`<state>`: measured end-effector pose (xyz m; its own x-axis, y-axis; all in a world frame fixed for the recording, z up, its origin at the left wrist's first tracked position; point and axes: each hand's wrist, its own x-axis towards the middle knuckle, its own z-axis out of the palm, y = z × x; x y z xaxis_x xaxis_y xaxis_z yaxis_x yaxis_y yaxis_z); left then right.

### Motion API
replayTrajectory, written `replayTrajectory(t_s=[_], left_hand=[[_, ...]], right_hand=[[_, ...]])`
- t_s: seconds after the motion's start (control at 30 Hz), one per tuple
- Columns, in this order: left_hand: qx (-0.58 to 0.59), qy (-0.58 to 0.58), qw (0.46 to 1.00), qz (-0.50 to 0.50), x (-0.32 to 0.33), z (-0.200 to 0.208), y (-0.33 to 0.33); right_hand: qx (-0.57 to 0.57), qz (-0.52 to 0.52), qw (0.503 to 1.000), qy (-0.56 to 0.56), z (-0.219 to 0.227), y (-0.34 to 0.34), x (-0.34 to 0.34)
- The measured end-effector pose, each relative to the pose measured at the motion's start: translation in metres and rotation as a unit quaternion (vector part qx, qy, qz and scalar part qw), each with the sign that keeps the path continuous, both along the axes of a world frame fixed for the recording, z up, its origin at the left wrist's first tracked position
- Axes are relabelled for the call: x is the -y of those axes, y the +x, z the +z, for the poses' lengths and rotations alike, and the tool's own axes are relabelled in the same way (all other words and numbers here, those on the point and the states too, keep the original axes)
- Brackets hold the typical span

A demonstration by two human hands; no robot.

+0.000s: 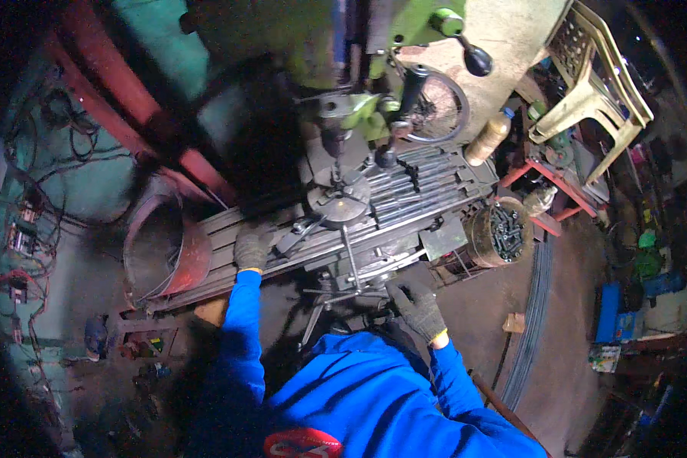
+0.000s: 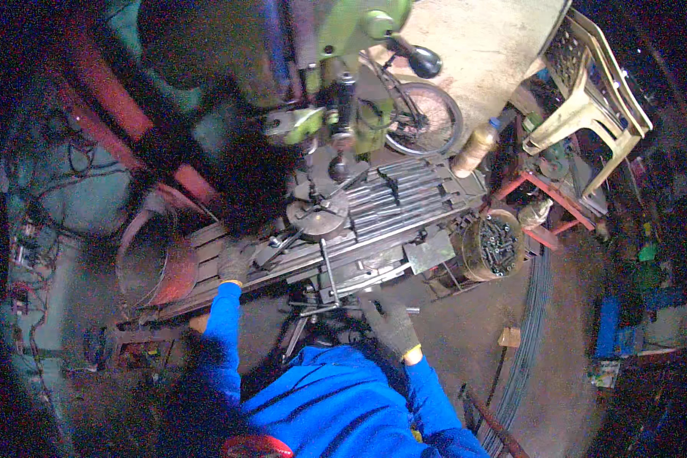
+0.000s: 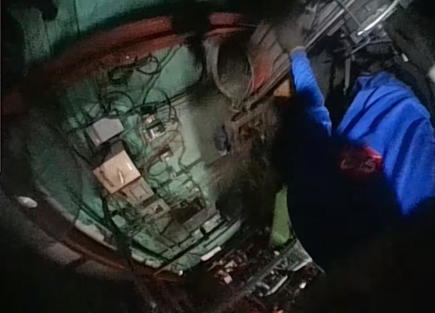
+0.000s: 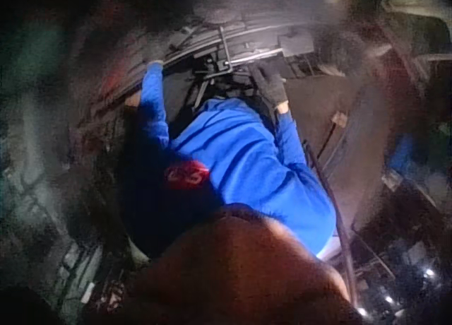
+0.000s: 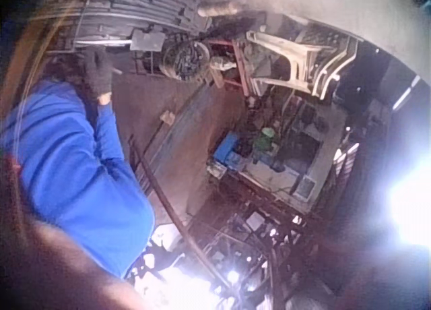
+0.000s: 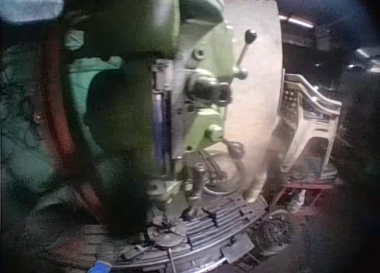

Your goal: The person operates a vertical milling machine in a workshop, repeatedly clamping small metal cylindrical parts into the vise, adjusting the machine's controls, and removing the parts after processing. The person handles multiple metal pieces one at a time throughout the clip.

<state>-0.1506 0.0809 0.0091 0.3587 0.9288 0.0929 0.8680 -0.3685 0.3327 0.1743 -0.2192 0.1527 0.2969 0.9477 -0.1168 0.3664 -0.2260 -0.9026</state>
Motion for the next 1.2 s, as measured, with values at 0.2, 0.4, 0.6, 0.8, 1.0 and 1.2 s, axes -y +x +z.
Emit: replayTrajectory(t_s=[0.2, 0.4, 0.6, 0.8, 1.0, 1.2], left_hand=[[0.057, 0.008, 0.995, 0.076, 0.021, 0.034, 0.019], [0.251, 0.104, 0.931, 0.244, 0.112, 0.054, 0.042], [0.34, 0.062, 0.881, 0.325, 0.224, -0.011, 0.056], [0.249, -0.039, 0.89, 0.379, 0.292, -0.014, 0.063], [0.228, -0.121, 0.882, 0.395, 0.317, -0.033, 0.053], [0.473, -0.169, 0.788, 0.357, 0.319, -0.081, 0.061]], right_hand=[[0.17, -0.03, 0.984, 0.039, -0.039, 0.055, -0.046], [0.331, 0.037, 0.93, 0.156, -0.075, 0.113, -0.139], [0.435, 0.248, 0.864, 0.046, -0.07, 0.117, -0.199], [0.459, 0.305, 0.834, 0.011, -0.06, 0.117, -0.224], [0.422, 0.208, 0.879, 0.082, -0.043, 0.1, -0.202], [0.104, 0.0, 0.986, 0.128, -0.045, 0.061, -0.182]])
